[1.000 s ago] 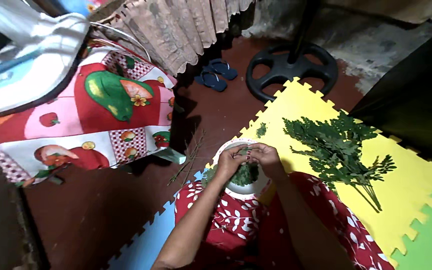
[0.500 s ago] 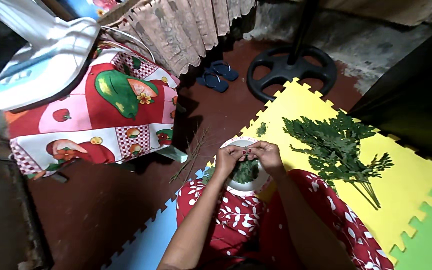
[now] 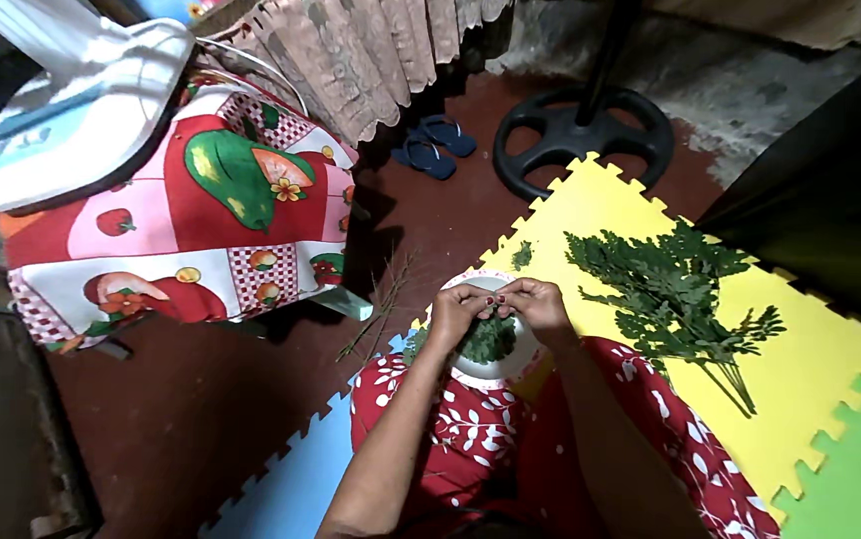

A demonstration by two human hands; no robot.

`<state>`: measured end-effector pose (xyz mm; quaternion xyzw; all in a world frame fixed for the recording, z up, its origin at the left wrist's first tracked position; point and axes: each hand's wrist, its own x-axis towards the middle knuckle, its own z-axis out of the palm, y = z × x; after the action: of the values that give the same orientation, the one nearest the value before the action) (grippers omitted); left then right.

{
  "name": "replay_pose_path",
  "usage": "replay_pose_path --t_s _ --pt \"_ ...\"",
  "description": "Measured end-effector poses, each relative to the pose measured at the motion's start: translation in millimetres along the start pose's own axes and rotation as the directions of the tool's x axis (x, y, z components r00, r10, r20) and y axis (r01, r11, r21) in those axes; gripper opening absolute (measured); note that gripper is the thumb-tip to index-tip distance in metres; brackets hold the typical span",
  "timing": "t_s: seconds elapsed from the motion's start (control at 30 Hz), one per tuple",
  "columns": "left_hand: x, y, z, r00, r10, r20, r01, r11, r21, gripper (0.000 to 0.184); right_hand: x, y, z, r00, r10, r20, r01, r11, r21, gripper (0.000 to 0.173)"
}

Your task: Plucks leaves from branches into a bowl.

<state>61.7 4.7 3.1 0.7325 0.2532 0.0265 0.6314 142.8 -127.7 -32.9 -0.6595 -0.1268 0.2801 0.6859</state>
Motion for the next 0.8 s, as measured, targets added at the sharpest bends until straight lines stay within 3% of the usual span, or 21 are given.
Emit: replay_pose_path --t_s 0.1,0.17,0.3,0.43,0.57,0.67,0.73,0.8 --pt "-0.7 13.6 -10.3 0.992 0.01 0.124 -0.048 0.952 0.303 0.014 -1.9 -2.7 -2.0 0.999 -0.034 0.04 0.039 0.988 -0.149 0.006" --pt "-0.2 12.1 -9.8 0.994 0.028 0.103 -0.059 0.95 0.308 0.015 -1.0 0.1 -0.5 0.998 -0.056 0.022 0.057 0.994 -0.095 0.006" --pt "1.6 -1.6 6.5 0.999 0.014 -0.048 -0.019 0.995 -0.099 0.011 -0.3 0.2 1.2 1.0 0.004 -0.014 -0.002 0.99 0.144 0.01" --pt "0.7 -3.7 19.9 0.985 -0.102 -0.136 0.037 0.908 -0.416 0.006 -1.6 -2.8 4.6 0.995 0.092 -0.042 -0.079 0.964 0.253 0.013" --pt "-0.8 -0.4 25.6 0.962 -0.214 -0.17 0.076 0.807 -0.586 0.007 0.6 -3.7 7.3 0.99 0.128 -0.055 -0.105 0.946 0.307 0.014" --pt "0.8 -2.8 21.3 0.976 -0.157 -0.148 0.072 0.884 -0.463 0.005 1.8 -1.8 3.6 0.996 0.077 -0.052 -0.065 0.975 0.211 0.012" --pt "2.1 -3.4 11.2 0.994 -0.061 -0.09 0.043 0.98 -0.194 0.005 2.1 -0.8 -0.8 1.0 0.013 -0.025 -0.011 0.997 0.081 0.009" --pt "3.1 -3.1 2.7 0.999 -0.002 -0.038 0.002 1.0 0.002 0.011 1.9 0.6 -2.0 0.999 -0.037 0.006 0.037 0.999 0.007 0.006"
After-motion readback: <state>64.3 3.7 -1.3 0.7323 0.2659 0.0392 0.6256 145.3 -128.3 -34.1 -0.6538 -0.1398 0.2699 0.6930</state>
